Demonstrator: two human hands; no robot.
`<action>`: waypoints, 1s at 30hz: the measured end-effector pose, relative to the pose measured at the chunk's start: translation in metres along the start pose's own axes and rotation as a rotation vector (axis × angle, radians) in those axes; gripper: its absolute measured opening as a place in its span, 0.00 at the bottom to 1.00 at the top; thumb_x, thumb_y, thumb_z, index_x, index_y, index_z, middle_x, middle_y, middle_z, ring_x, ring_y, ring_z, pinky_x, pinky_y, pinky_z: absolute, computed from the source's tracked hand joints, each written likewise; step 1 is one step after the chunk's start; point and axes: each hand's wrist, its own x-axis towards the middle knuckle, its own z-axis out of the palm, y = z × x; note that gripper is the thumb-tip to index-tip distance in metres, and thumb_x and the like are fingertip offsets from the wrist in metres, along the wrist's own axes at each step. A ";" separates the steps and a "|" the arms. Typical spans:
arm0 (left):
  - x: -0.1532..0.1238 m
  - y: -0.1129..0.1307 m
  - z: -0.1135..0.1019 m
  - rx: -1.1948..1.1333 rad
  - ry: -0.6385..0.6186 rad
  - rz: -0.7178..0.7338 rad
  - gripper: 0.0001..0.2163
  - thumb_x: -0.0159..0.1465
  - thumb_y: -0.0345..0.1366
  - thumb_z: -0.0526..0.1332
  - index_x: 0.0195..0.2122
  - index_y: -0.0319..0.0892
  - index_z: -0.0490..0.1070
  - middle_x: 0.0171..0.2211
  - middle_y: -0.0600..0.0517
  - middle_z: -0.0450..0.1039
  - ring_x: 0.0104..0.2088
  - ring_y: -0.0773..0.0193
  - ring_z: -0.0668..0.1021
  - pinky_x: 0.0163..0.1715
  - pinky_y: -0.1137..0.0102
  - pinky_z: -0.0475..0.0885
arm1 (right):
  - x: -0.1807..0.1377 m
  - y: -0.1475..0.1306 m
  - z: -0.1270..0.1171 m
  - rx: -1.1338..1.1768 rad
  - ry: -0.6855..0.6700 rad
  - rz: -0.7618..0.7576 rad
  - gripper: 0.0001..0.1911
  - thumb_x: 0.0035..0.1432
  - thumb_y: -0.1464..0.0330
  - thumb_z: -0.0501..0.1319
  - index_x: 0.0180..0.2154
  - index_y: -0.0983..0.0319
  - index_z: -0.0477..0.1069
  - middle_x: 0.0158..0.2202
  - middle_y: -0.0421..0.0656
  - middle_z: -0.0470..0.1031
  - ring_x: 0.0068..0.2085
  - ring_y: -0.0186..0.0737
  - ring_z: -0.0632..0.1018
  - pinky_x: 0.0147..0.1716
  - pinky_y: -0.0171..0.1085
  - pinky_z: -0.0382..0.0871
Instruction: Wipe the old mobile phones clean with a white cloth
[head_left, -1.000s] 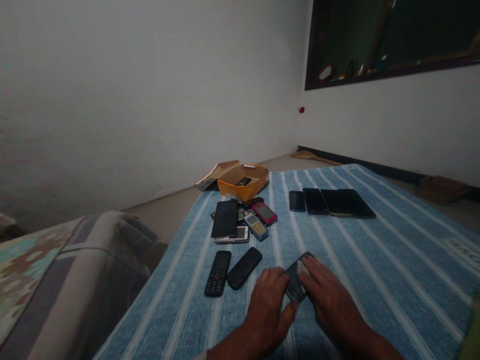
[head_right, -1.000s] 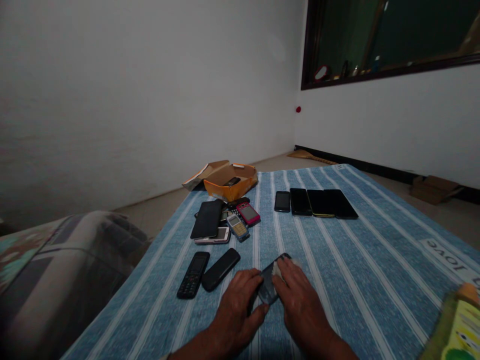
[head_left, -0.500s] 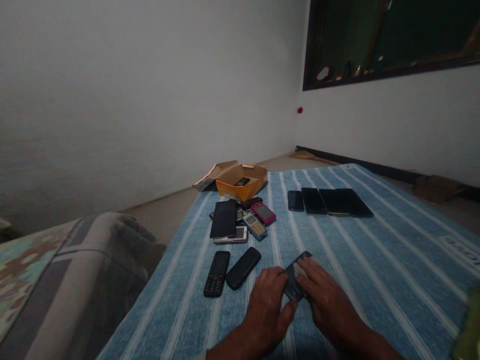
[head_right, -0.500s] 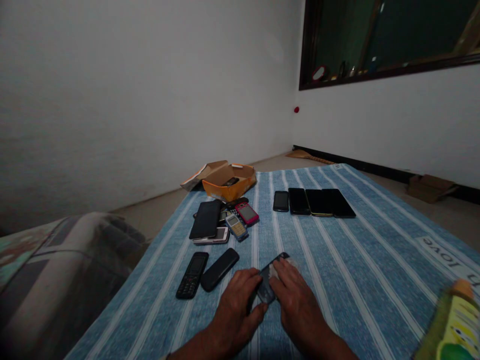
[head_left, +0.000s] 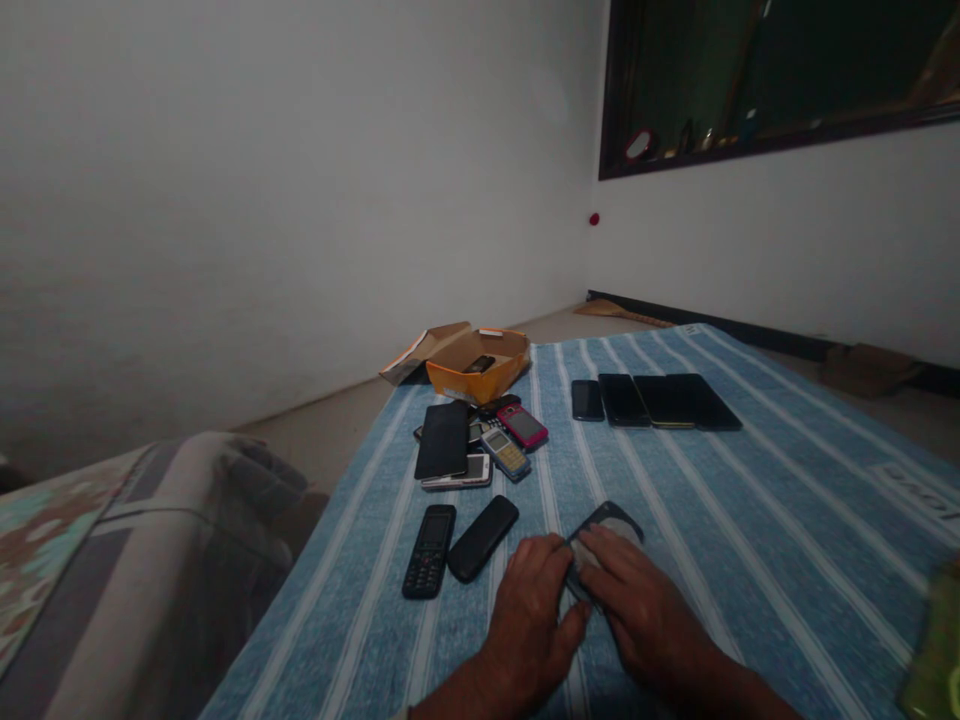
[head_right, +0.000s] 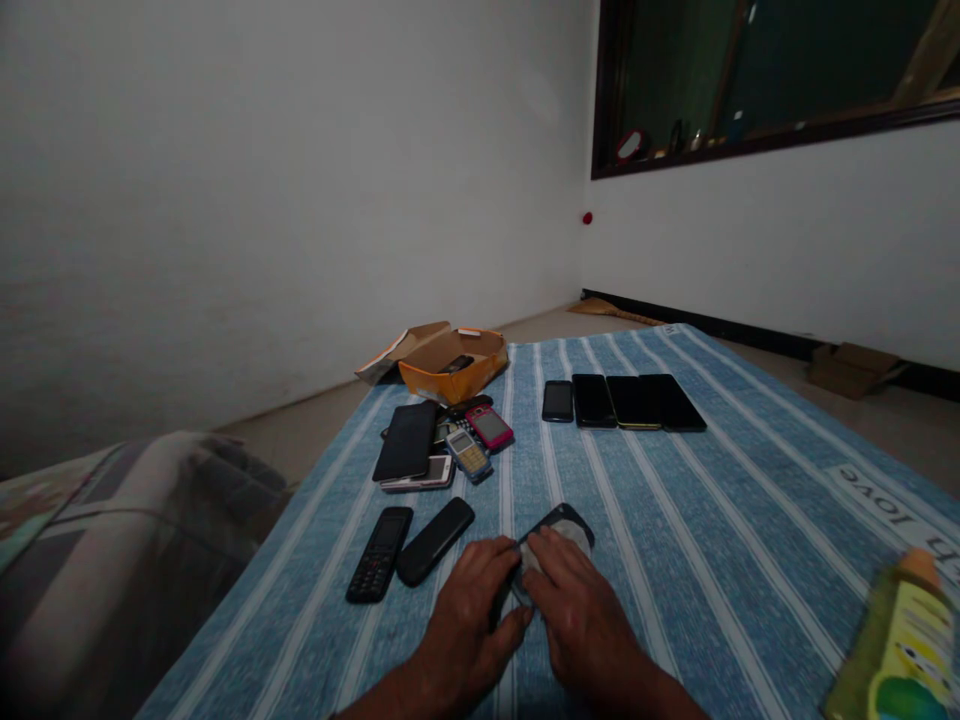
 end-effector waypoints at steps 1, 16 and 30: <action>0.000 0.000 0.000 0.002 0.004 0.009 0.21 0.60 0.30 0.59 0.55 0.41 0.63 0.49 0.40 0.72 0.47 0.50 0.76 0.46 0.52 0.75 | 0.000 0.000 -0.001 0.006 -0.006 -0.005 0.22 0.56 0.80 0.50 0.48 0.62 0.74 0.56 0.53 0.73 0.60 0.48 0.71 0.57 0.49 0.70; 0.002 0.001 -0.002 0.021 -0.029 0.002 0.20 0.60 0.30 0.60 0.54 0.41 0.63 0.49 0.40 0.73 0.47 0.50 0.76 0.45 0.51 0.75 | 0.001 0.007 -0.007 0.005 -0.039 0.023 0.24 0.54 0.82 0.49 0.48 0.62 0.74 0.56 0.53 0.73 0.59 0.47 0.72 0.57 0.50 0.69; 0.006 0.004 -0.004 0.010 -0.034 -0.003 0.18 0.60 0.30 0.60 0.52 0.39 0.65 0.47 0.41 0.73 0.45 0.51 0.75 0.44 0.53 0.75 | 0.002 0.010 -0.010 -0.004 -0.058 0.053 0.22 0.57 0.82 0.49 0.45 0.62 0.74 0.56 0.52 0.72 0.60 0.46 0.70 0.58 0.49 0.68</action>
